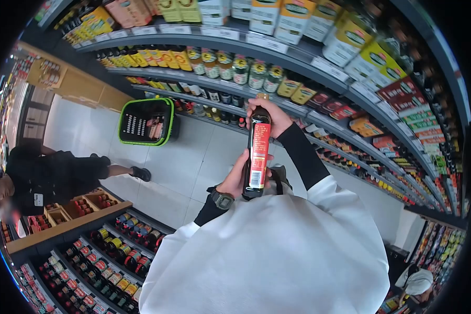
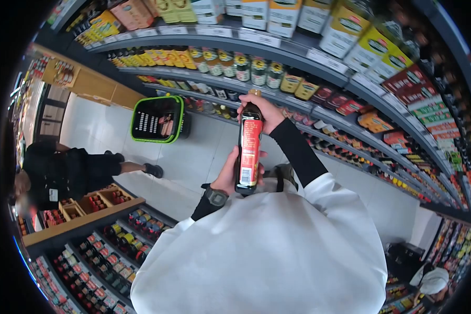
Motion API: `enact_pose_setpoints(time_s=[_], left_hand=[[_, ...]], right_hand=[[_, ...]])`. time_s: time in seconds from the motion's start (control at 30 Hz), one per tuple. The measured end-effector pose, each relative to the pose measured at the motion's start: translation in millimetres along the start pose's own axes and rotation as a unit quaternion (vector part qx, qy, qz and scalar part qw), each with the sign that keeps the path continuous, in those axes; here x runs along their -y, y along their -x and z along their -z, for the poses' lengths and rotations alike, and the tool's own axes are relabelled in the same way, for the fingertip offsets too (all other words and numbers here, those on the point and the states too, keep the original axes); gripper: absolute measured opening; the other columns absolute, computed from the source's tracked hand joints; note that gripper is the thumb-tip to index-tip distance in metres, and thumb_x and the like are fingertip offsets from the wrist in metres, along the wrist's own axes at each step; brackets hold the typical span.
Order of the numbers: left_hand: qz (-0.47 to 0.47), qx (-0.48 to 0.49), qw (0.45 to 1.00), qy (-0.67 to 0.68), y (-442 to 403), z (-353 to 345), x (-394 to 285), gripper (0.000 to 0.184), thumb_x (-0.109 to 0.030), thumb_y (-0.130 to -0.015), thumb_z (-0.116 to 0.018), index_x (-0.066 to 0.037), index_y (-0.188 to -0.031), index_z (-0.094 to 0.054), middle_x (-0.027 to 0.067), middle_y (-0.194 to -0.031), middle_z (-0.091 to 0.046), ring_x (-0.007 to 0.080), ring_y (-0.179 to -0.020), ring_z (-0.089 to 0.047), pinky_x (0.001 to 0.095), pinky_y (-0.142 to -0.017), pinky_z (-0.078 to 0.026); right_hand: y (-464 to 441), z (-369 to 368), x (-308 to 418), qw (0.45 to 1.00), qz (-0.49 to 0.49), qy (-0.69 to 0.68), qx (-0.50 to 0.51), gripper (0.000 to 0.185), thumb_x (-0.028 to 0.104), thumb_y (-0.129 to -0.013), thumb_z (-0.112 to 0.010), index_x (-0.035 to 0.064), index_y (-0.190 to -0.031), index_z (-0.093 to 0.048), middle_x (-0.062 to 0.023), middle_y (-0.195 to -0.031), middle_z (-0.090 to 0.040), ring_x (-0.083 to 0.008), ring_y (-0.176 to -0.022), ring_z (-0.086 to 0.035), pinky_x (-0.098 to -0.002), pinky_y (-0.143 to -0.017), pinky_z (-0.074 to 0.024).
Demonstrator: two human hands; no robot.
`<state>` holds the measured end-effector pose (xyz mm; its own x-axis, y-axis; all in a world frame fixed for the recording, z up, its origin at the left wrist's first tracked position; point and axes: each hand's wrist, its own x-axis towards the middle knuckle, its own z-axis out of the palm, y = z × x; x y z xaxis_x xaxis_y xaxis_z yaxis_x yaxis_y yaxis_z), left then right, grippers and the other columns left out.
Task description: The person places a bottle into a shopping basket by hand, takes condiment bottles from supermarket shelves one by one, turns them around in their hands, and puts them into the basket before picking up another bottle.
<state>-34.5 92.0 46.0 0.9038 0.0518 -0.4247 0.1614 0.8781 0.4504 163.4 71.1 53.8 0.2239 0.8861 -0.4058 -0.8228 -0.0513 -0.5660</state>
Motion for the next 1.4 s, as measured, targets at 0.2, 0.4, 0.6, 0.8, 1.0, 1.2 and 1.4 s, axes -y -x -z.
enact_pose_setpoints(time_s=[0.2, 0.4, 0.6, 0.8, 1.0, 1.2, 1.4], left_hand=[[0.064, 0.112, 0.988, 0.082, 5.0, 51.9, -32.8, 0.099, -0.08, -0.083, -0.015, 0.002, -0.132, -0.041, 0.0136, -0.084, -0.061, 0.0261, -0.071, -0.065, 0.0363, -0.068, -0.055], [0.056, 0.12, 0.988, 0.078, -17.2, 80.5, -55.0, 0.09, -0.077, -0.085, -0.018, -0.001, -0.125, -0.046, 0.0137, -0.088, -0.064, 0.0251, -0.076, -0.066, 0.0367, -0.07, -0.055], [0.092, 0.091, 0.99, 0.059, -37.7, 107.7, -93.3, 0.08, -0.071, -0.09, -0.023, -0.003, -0.12, -0.05, 0.012, -0.096, -0.062, 0.0246, -0.085, -0.065, 0.0403, -0.074, -0.056], [0.141, 0.096, 0.983, 0.061, -47.8, 124.2, -124.8, 0.078, -0.072, -0.089, -0.026, -0.005, -0.12, -0.051, 0.0113, -0.1, -0.062, 0.0258, -0.085, -0.065, 0.0435, -0.075, -0.056], [0.206, 0.086, 0.975, 0.002, -42.2, 153.3, -167.7, 0.078, -0.074, -0.088, -0.024, -0.003, -0.109, -0.052, 0.0087, -0.096, -0.056, 0.0231, -0.078, -0.062, 0.0387, -0.065, -0.055], [0.263, 0.063, 0.962, -0.026, -10.5, 199.7, -237.8, 0.078, -0.074, -0.087, -0.028, -0.003, -0.107, -0.054, 0.0103, -0.084, -0.057, 0.0223, -0.074, -0.062, 0.0366, -0.065, -0.054], [0.271, 0.077, 0.959, -0.013, 11.8, 231.5, -283.5, 0.078, -0.075, -0.086, -0.03, -0.003, -0.105, -0.056, 0.0097, -0.085, -0.059, 0.022, -0.074, -0.062, 0.0369, -0.065, -0.054]], right_hand=[[-50.5, -41.1, -13.0, 0.998, -0.028, 0.001, 0.052, 0.023, 0.023, -0.087, -0.061, 0.0093, -0.073, -0.051, -0.0055, -0.071, -0.059, -0.021, -0.068, -0.062, -0.0344, -0.066, -0.0527], [-82.9, -47.1, -5.8, 0.996, -0.018, 0.018, 0.088, 0.025, 0.023, -0.089, -0.058, 0.0099, -0.07, -0.048, -0.0046, -0.07, -0.056, -0.0208, -0.068, -0.061, -0.0324, -0.066, -0.0501], [-123.2, -36.1, -0.4, 0.995, 0.001, -0.014, 0.096, 0.027, 0.024, -0.089, -0.056, 0.0078, -0.069, -0.049, -0.0041, -0.067, -0.051, -0.0188, -0.07, -0.056, -0.0325, -0.07, -0.0481], [-140.2, -38.3, 1.5, 0.997, 0.029, -0.044, 0.057, 0.025, 0.022, -0.088, -0.056, 0.009, -0.069, -0.047, -0.0031, -0.067, -0.05, -0.0186, -0.07, -0.056, -0.0331, -0.071, -0.0492], [-168.1, -54.7, -17.6, 0.99, 0.095, -0.096, 0.027, 0.022, 0.021, -0.087, -0.059, 0.0102, -0.07, -0.049, -0.0049, -0.07, -0.059, -0.0215, -0.068, -0.062, -0.0353, -0.069, -0.0511], [-209.9, -106.2, -57.2, 0.982, 0.131, -0.134, -0.009, 0.02, 0.021, -0.087, -0.06, 0.0089, -0.073, -0.054, -0.0045, -0.07, -0.059, -0.0209, -0.068, -0.062, -0.0369, -0.069, -0.0521], [-249.6, -146.8, -73.5, 0.987, 0.128, -0.09, -0.038, 0.024, 0.024, -0.088, -0.058, 0.01, -0.07, -0.051, -0.001, -0.068, -0.051, -0.0174, -0.07, -0.057, -0.0347, -0.071, -0.0486]])
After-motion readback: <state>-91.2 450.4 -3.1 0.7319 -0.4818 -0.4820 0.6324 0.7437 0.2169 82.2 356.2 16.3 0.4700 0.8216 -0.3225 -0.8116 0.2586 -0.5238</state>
